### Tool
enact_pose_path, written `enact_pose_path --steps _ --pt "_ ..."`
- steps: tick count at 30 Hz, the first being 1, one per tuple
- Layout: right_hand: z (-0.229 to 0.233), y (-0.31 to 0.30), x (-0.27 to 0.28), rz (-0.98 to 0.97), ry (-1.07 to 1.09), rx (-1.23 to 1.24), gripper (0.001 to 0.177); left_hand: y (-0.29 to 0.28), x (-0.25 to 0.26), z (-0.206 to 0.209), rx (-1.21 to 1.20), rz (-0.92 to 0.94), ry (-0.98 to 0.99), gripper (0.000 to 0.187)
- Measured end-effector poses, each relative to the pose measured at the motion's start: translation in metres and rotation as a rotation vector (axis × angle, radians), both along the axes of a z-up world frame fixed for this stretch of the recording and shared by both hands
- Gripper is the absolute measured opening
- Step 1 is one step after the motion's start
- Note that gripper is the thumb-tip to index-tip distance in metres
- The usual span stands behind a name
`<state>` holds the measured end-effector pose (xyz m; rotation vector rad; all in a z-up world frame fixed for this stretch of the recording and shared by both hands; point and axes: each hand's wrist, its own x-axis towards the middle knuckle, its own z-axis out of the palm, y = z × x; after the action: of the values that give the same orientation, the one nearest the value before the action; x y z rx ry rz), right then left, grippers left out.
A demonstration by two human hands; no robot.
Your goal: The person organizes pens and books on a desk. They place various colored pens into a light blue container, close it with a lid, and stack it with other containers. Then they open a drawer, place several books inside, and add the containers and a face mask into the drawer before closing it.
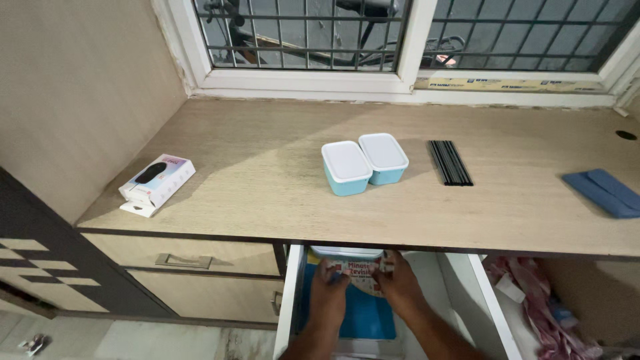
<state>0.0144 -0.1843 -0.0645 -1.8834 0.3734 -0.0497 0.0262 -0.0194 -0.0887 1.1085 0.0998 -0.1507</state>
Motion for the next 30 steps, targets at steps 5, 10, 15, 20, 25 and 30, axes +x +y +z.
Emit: enact_pose_path --steps 5,10,15,20,25,30 --pt "0.014 -0.007 -0.041 0.073 0.055 -0.314 0.075 0.056 -0.010 0.077 0.353 -0.195 -0.123 0.026" --pt "0.008 -0.012 -0.062 0.200 0.219 -0.250 0.055 0.152 0.018 0.164 0.631 0.289 -0.440 0.023" --pt "-0.027 -0.014 -0.065 0.320 0.195 -0.371 0.054 0.251 0.072 0.201 1.087 0.634 -0.608 0.045" --pt "-0.027 -0.004 -0.067 0.334 0.306 -0.379 0.051 0.321 0.130 0.182 1.309 0.683 -0.475 0.077" --pt "-0.007 0.005 -0.075 0.349 0.168 -0.336 0.052 0.351 0.189 0.153 1.344 0.518 -0.296 0.113" --pt "0.045 0.025 -0.076 0.311 0.284 -0.243 0.047 0.354 0.212 0.148 1.367 0.395 -0.164 0.115"
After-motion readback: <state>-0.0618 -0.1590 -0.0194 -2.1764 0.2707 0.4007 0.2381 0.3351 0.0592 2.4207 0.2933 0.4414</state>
